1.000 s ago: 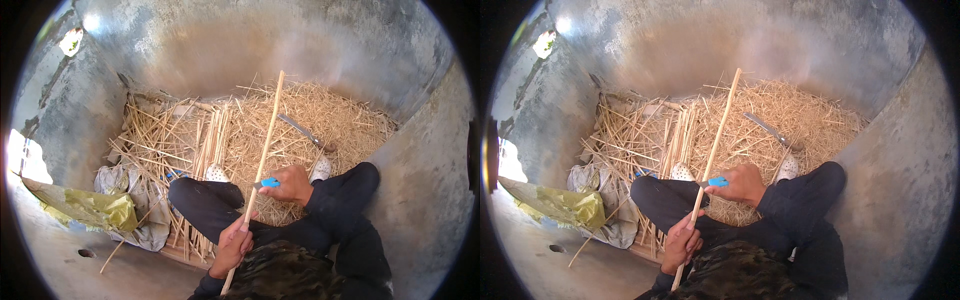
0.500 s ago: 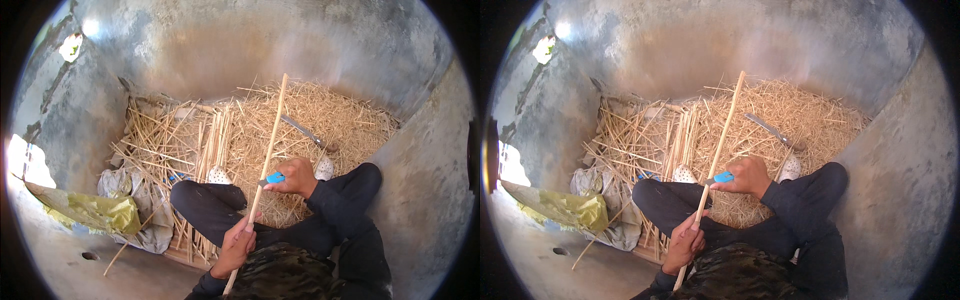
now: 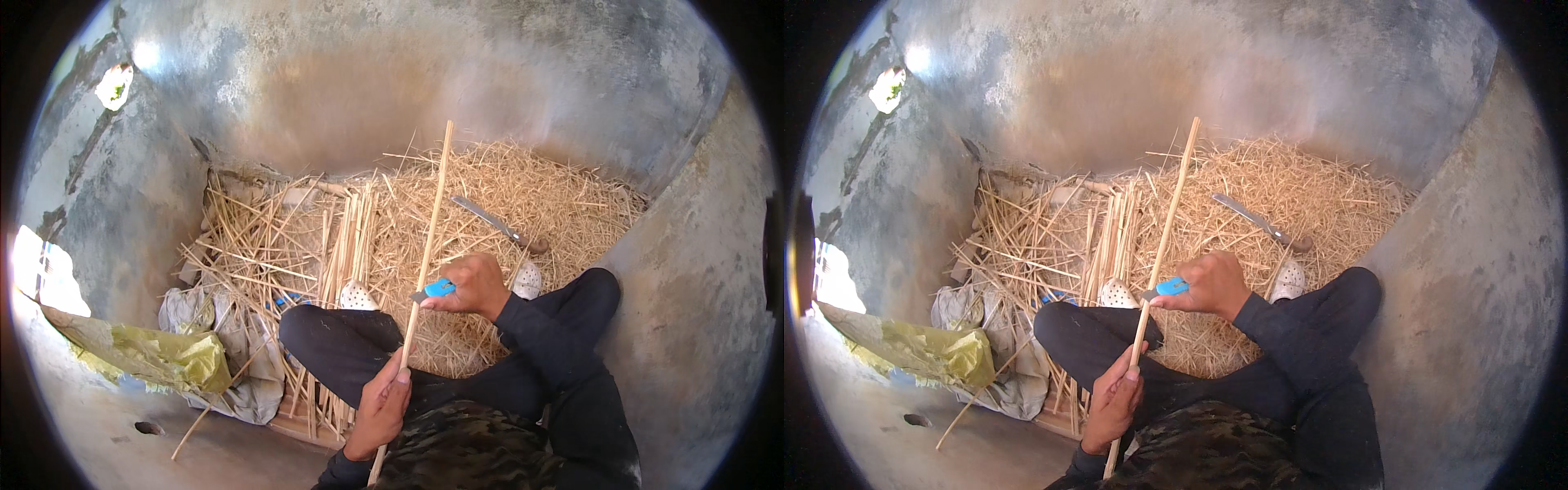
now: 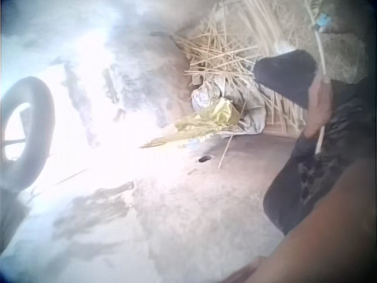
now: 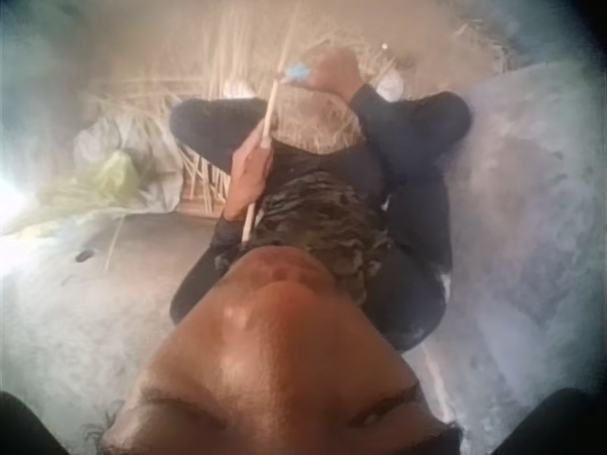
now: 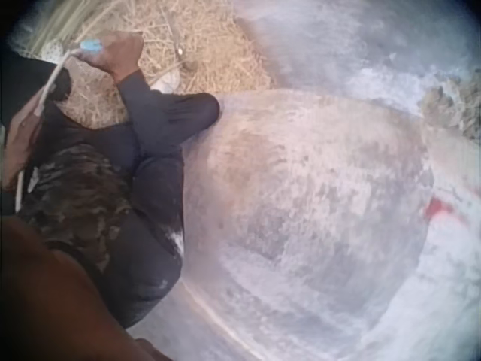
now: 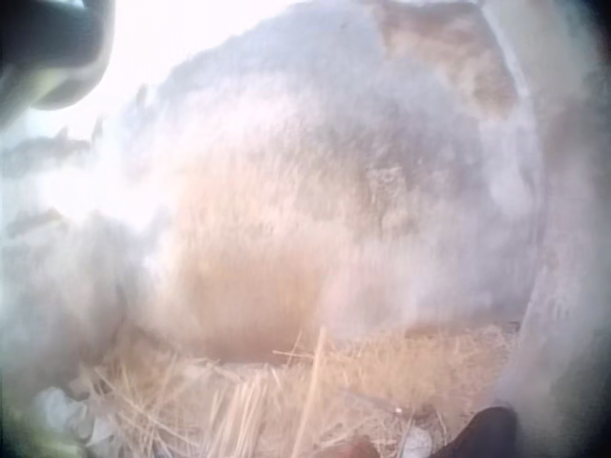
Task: The person sits cross-legged on a floor covered with straw and uses a blue utility knife to peel the outer layers off long, thin wooden sticks. They hold the stick with their left hand and scrape it with the knife in their right hand, creating a pile of shavings.
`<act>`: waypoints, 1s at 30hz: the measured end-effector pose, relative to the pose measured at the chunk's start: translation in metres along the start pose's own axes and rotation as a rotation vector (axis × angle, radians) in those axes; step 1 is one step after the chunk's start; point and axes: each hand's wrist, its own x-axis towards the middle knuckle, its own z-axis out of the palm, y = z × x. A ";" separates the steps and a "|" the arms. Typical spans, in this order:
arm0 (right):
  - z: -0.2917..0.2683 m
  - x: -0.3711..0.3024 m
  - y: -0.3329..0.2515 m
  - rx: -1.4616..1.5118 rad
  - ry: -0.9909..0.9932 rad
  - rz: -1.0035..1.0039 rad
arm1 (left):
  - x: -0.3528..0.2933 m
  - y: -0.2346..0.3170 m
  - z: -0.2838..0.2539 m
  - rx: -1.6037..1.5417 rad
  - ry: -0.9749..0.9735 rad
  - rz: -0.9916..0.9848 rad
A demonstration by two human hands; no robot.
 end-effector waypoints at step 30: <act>-0.016 0.020 0.120 -0.207 -0.009 0.489 | -0.013 -0.011 0.005 -0.182 -0.104 -0.147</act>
